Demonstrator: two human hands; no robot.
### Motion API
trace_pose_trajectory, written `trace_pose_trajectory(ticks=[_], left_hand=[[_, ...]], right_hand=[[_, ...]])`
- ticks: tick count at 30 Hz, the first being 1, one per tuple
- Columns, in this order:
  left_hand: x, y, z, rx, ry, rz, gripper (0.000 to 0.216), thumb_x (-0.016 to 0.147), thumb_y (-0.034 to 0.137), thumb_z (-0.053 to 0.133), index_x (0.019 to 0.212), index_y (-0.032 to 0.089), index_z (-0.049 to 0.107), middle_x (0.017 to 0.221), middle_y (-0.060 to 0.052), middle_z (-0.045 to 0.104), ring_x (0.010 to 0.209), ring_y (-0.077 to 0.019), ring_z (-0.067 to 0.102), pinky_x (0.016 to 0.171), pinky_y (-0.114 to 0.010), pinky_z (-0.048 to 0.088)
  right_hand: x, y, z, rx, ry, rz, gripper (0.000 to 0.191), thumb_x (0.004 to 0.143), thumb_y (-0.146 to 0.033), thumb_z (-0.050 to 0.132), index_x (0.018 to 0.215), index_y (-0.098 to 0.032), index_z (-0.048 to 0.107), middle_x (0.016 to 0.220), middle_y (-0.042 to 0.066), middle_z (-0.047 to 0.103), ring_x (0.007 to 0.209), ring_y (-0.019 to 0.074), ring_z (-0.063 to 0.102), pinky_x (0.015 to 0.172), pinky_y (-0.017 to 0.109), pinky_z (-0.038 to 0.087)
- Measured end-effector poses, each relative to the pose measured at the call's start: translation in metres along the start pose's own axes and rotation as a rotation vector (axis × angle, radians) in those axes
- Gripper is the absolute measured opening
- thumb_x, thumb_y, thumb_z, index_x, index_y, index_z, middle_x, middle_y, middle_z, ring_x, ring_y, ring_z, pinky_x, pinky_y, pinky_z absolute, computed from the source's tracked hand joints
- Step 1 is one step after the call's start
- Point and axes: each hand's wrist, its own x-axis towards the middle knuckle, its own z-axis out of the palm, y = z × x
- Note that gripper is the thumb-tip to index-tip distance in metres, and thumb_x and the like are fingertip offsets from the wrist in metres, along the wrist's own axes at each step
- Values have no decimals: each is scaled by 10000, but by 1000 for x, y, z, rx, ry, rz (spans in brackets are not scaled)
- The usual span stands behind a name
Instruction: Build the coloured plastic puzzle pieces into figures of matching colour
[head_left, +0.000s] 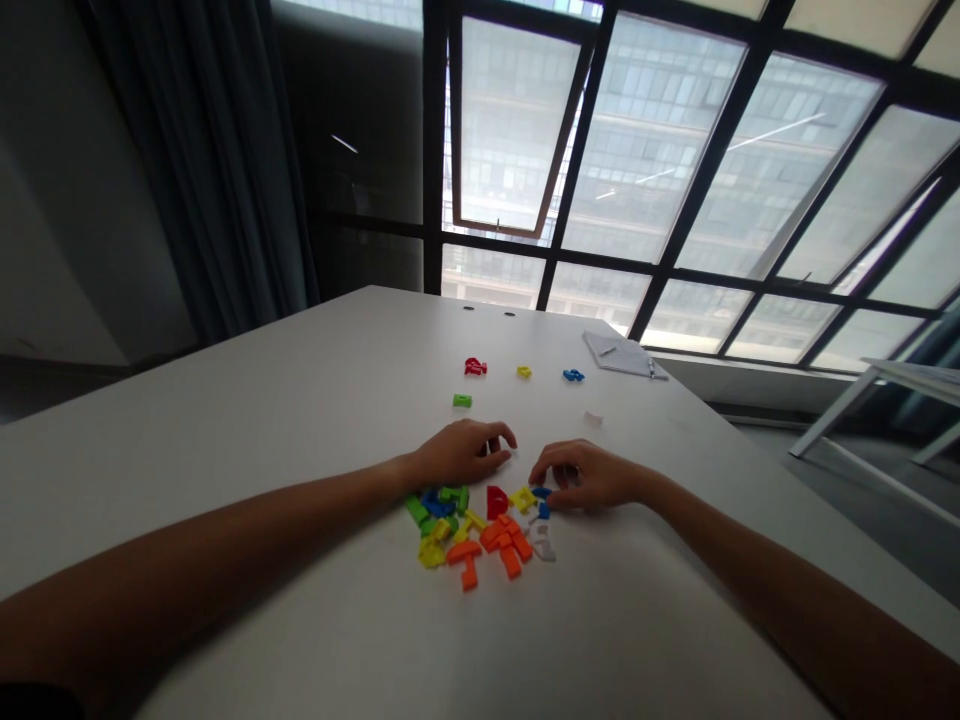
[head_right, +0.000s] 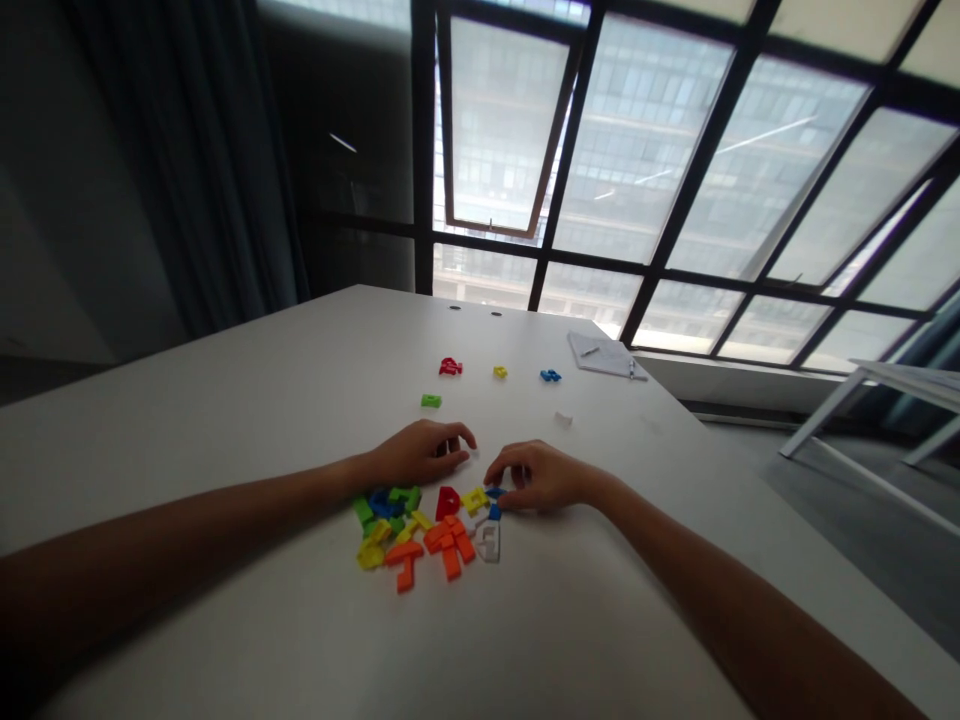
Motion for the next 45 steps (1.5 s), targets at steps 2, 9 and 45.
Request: trace_pose_trajectory(ticks=[2,9,45], left_hand=[[0,0,0,8,0,9,277,966,405,531,1144,241,667,904,-21,717,748,-155,647,654,-235,446],[-1,-1,1,82,-1,85,273,966,370,528,1186,248,635,891,-10,708,734,-153,642,656,-242,424],[-1,1,-1,111,13,105,209,905,341,579,1050,235,684,860,-5,708,713,-149,628,647,-239,425]], right_hand=[[3,-8,4,-16,42,-19,196,853,-329,733,1021,-240,780,931,29,729,692,134,607,635,239,516],[11,-3,17,-19,327,124,107,886,-270,688,928,-197,755,831,30,736,706,154,654,637,260,519],[20,-4,44,-175,464,62,256,823,-144,668,1069,-205,630,948,41,711,814,183,637,799,348,514]])
